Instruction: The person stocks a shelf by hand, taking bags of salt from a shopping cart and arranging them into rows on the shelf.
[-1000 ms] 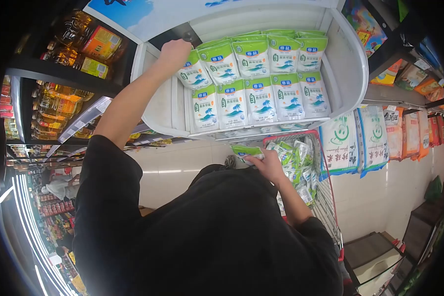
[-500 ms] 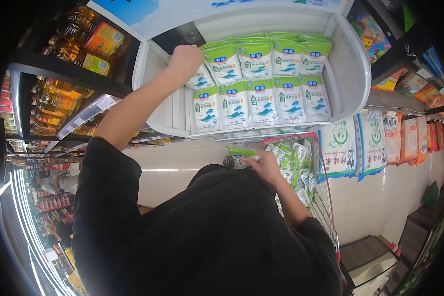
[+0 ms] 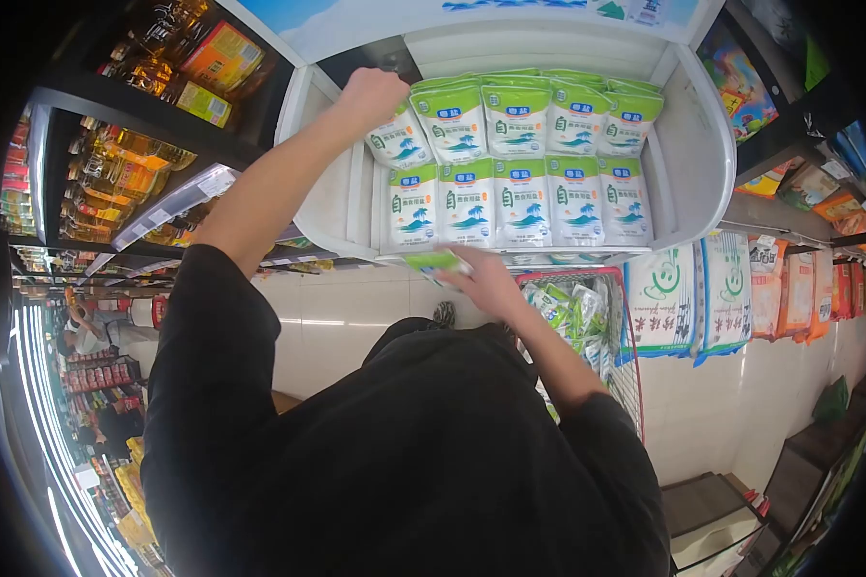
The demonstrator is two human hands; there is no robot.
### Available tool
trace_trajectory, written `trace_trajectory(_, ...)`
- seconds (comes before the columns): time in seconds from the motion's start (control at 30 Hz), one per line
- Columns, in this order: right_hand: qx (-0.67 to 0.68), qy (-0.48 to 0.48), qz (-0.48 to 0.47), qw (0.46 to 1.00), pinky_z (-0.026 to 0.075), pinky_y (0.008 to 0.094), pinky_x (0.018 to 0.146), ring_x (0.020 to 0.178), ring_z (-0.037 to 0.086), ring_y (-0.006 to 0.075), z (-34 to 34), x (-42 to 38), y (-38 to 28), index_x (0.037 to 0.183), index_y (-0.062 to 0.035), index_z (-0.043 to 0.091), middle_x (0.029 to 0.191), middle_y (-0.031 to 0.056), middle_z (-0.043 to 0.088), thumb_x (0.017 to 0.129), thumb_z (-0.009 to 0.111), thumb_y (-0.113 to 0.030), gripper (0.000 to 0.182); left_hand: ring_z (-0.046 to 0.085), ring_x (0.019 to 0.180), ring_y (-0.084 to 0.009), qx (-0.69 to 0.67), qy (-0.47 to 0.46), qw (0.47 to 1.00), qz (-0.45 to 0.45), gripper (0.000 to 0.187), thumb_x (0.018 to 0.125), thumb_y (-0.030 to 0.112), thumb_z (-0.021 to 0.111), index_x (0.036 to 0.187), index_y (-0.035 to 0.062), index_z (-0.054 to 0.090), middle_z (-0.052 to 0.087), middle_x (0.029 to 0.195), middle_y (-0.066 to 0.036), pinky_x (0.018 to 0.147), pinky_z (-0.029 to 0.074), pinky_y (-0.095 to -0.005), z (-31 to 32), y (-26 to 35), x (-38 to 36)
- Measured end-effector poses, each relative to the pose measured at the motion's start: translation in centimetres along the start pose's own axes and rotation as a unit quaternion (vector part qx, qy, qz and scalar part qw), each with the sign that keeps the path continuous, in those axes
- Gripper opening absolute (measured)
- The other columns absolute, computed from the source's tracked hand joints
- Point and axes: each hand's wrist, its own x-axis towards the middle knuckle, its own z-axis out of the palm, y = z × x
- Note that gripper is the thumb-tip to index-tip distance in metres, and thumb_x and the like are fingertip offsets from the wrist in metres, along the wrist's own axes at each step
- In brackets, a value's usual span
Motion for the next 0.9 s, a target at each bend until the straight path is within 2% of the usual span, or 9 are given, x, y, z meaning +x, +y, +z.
trace_trajectory(0.13, -0.007, -0.052, 0.002, 0.999, 0.054, 0.0436, 0.102, 0.124, 0.068, 0.0382, 1.2, 11.1, -0.3, 0.147, 0.0018, 0.059, 0.139, 0.024, 0.069, 0.09, 0.082, -0.044, 0.076, 0.08, 0.089, -0.0306, -0.003, -0.02, 1.0, 0.017, 0.011, 0.083, 0.013, 0.079, 0.094, 0.0116, 0.08, 0.08, 0.091, -0.01, 0.074, 0.063, -0.0426, 0.2, -0.2, 0.2)
trace_trajectory(0.23, -0.033, -0.064, -0.023, 0.997, 0.051, 0.044, 0.107, 0.126, 0.067, 0.0389, 1.9, 17.3, 0.2, 0.147, 0.0001, 0.06, 0.139, 0.024, 0.068, 0.088, 0.084, -0.046, 0.079, 0.08, 0.09, -0.0299, -0.019, 0.02, 1.0, 0.0, 0.011, 0.084, 0.013, 0.078, 0.095, 0.0114, 0.079, 0.08, 0.093, -0.009, 0.074, 0.063, -0.0428, 1.3, -1.0, -0.1)
trace_trajectory(0.33, -0.114, -0.053, 0.022, 0.992, 0.052, 0.044, 0.105, 0.123, 0.069, 0.0373, 1.5, 21.4, -0.6, 0.144, -0.0003, 0.062, 0.133, 0.0245, 0.071, 0.086, 0.085, -0.043, 0.075, 0.08, 0.092, -0.0286, -0.036, 0.056, 0.997, -0.028, 0.013, 0.082, 0.013, 0.08, 0.095, 0.0117, 0.079, 0.081, 0.095, -0.008, 0.073, 0.062, -0.0422, 2.4, -1.6, 0.1)
trace_trajectory(0.43, -0.124, -0.08, 0.066, 0.987, 0.053, 0.0442, 0.104, 0.121, 0.07, 0.037, 0.7, 22.9, -1.6, 0.14, 0.001, 0.064, 0.132, 0.0235, 0.072, 0.087, 0.085, -0.043, 0.073, 0.08, 0.092, -0.0284, -0.053, 0.063, 0.996, -0.035, 0.016, 0.08, 0.014, 0.083, 0.095, 0.0113, 0.079, 0.081, 0.096, -0.008, 0.074, 0.062, -0.0425, 2.6, -1.9, 0.0)
trace_trajectory(0.5, -0.132, -0.074, 0.073, 0.986, 0.053, 0.0441, 0.103, 0.121, 0.071, 0.0357, 1.3, 24.7, 0.6, 0.14, 0.0013, 0.064, 0.131, 0.0226, 0.072, 0.087, 0.085, -0.045, 0.074, 0.08, 0.093, -0.0325, -0.05, -0.002, 0.999, 0.001, 0.013, 0.088, 0.011, 0.071, 0.1, 0.0088, 0.077, 0.079, 0.097, -0.013, 0.075, 0.063, -0.0453, 2.1, -2.3, 0.2)
trace_trajectory(0.57, -0.1, -0.069, 0.038, 0.992, 0.053, 0.0438, 0.103, 0.122, 0.07, 0.0347, 1.8, 25.4, 2.4, 0.143, 0.0008, 0.062, 0.132, 0.0227, 0.072, 0.088, 0.085, -0.045, 0.075, 0.08, 0.093, -0.0328, -0.061, -0.006, 0.998, -0.015, 0.012, 0.088, 0.011, 0.071, 0.098, 0.0085, 0.077, 0.079, 0.098, -0.014, 0.076, 0.064, -0.0452, 1.5, -2.1, 0.2)
trace_trajectory(0.73, -0.11, -0.095, 0.075, 0.987, 0.053, 0.0431, 0.104, 0.122, 0.07, 0.0346, 1.0, 24.6, 0.3, 0.145, 0.0002, 0.06, 0.134, 0.0227, 0.072, 0.088, 0.085, -0.044, 0.077, 0.079, 0.095, -0.0344, -0.078, 0.017, 0.996, -0.026, 0.011, 0.088, 0.01, 0.071, 0.095, 0.0083, 0.079, 0.079, 0.1, -0.015, 0.079, 0.065, -0.0456, 2.7, -2.8, 1.4)
trace_trajectory(0.8, -0.11, -0.065, 0.033, 0.991, 0.056, 0.0395, 0.096, 0.11, 0.074, 0.0264, 1.0, 23.8, 1.0, 0.142, 0.0014, 0.062, 0.123, 0.018, 0.076, 0.091, 0.085, -0.042, 0.071, 0.079, 0.096, -0.0354, -0.089, 0.002, 0.996, -0.028, 0.012, 0.089, 0.01, 0.07, 0.097, 0.0082, 0.079, 0.079, 0.1, -0.016, 0.081, 0.065, -0.0465, 3.3, -2.4, 1.6)
trace_trajectory(0.9, -0.107, -0.064, 0.064, 0.99, 0.056, 0.0394, 0.093, 0.107, 0.075, 0.0263, 0.3, 22.8, 0.7, 0.137, 0.0016, 0.066, 0.122, 0.0174, 0.077, 0.091, 0.085, -0.041, 0.066, 0.079, 0.098, -0.0354, -0.101, 0.011, 0.994, -0.039, 0.012, 0.088, 0.01, 0.071, 0.098, 0.0079, 0.079, 0.079, 0.099, -0.016, 0.081, 0.065, -0.0458, 3.3, -2.4, 1.4)
